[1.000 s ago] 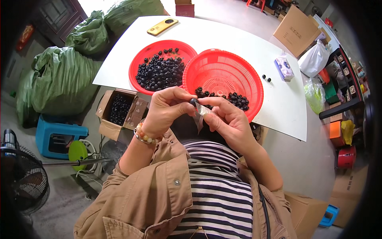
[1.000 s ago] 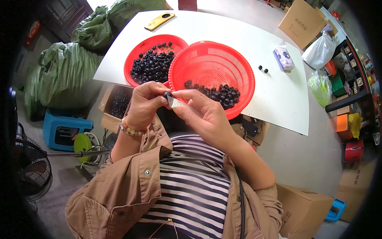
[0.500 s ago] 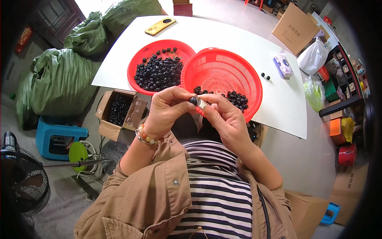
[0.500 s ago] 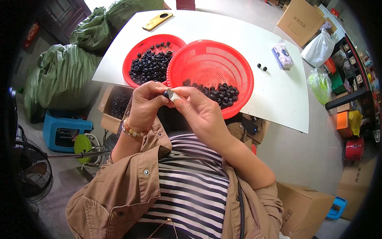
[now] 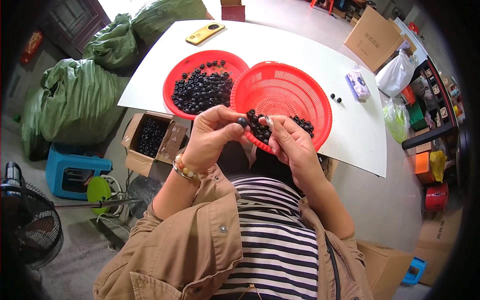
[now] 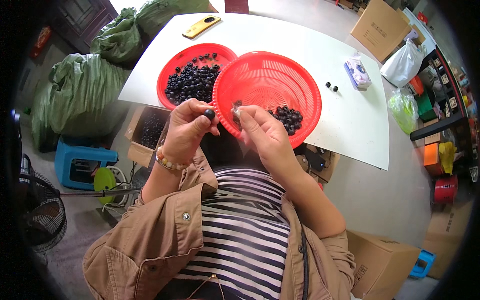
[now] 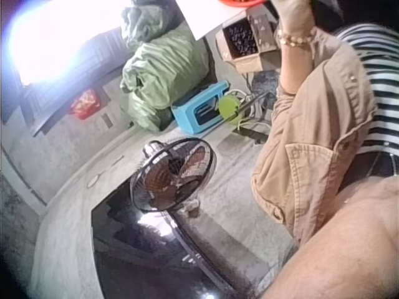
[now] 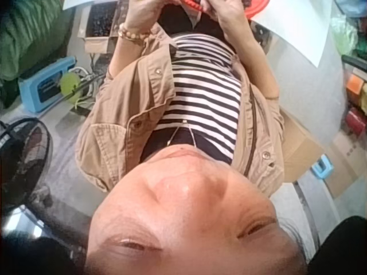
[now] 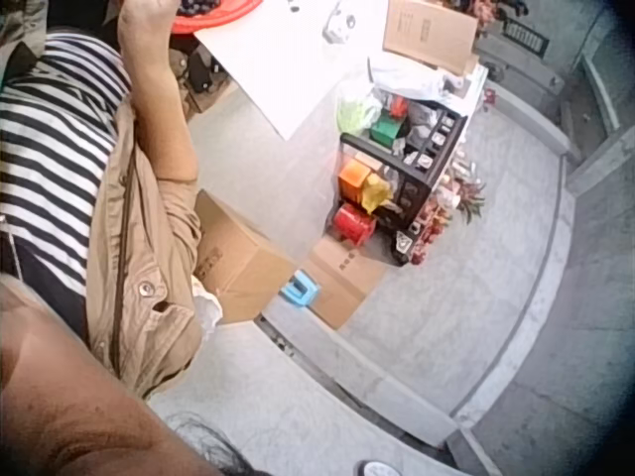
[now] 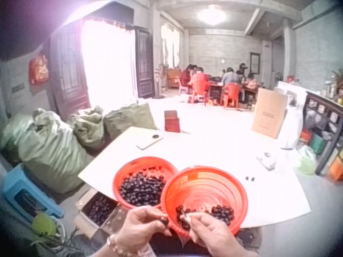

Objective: The recorder is peeling small black fruits and putting the peeled fruit and skins into different containers.

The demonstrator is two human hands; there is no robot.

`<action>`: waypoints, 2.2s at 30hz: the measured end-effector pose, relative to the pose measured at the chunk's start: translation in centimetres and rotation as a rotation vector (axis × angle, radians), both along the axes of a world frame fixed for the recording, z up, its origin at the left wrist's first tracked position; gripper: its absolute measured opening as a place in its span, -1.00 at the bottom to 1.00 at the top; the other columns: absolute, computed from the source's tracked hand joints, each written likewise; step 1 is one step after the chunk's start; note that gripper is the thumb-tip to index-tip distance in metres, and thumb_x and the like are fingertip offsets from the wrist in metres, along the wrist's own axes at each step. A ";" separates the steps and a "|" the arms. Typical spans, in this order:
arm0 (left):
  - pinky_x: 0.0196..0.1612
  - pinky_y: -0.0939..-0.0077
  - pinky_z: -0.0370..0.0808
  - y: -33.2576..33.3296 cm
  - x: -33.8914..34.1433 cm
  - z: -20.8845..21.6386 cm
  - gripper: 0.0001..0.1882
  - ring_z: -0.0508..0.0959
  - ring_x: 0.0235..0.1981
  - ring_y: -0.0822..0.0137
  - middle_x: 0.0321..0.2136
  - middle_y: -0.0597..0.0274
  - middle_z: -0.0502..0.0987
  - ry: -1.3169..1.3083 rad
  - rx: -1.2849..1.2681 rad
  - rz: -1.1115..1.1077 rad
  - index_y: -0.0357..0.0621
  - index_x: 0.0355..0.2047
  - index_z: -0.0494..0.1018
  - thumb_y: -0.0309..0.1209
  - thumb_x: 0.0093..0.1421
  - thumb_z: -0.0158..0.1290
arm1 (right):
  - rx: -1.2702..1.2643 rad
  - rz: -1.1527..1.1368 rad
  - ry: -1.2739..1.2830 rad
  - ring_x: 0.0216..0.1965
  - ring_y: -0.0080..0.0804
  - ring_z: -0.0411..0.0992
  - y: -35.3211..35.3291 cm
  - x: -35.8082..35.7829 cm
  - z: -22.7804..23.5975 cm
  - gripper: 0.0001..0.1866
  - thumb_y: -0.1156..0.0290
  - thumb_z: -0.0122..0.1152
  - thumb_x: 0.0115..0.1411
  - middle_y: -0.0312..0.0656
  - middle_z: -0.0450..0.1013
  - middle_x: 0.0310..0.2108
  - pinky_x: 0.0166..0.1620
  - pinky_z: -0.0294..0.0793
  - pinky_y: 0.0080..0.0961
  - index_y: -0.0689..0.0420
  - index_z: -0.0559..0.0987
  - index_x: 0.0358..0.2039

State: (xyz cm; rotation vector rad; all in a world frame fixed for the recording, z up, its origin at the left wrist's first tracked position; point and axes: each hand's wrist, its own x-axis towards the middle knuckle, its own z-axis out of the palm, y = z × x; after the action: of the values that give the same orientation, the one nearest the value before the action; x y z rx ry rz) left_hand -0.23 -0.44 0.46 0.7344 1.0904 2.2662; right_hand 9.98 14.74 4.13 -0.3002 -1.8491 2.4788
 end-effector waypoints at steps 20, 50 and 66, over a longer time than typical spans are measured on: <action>-0.41 0.73 0.44 -6.5 -14.6 -3.4 -0.67 0.49 -0.45 0.54 -0.37 0.25 0.51 0.074 -0.745 0.596 -0.24 -0.15 0.40 -0.39 0.07 0.06 | 0.039 -0.046 -0.039 -0.64 -0.84 0.08 0.8 -0.1 -0.5 -0.74 0.26 -0.01 0.19 -0.49 0.21 -0.64 -0.58 0.01 -0.88 0.17 0.43 -0.22; -0.25 0.38 0.27 -7.4 -5.8 -4.7 -0.60 0.37 -0.56 0.24 -0.70 0.27 0.33 1.385 -1.080 0.777 -0.12 -0.71 0.35 -0.06 -0.26 0.19 | 0.067 -0.073 -0.049 -0.63 -0.85 0.11 1.6 0.1 -0.8 -0.76 0.26 0.00 0.18 -0.49 0.24 -0.64 -0.57 0.04 -0.89 0.13 0.43 -0.23; -0.36 0.37 0.31 -0.5 -7.1 -4.2 -0.94 0.45 -0.42 0.25 -0.55 0.25 0.46 1.265 -1.058 0.798 -0.10 -0.57 0.44 -0.43 -0.11 0.08 | 0.083 -0.081 -0.033 -0.64 -0.84 0.12 1.7 0.3 -1.1 -0.75 0.27 -0.02 0.19 -0.47 0.25 -0.65 -0.59 0.02 -0.89 0.14 0.43 -0.21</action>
State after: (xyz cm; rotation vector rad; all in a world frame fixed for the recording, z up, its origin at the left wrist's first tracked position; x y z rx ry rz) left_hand -7.32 -0.90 -3.75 1.3521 3.1896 0.9823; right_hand 10.32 16.48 2.98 -0.4071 -1.9054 2.3516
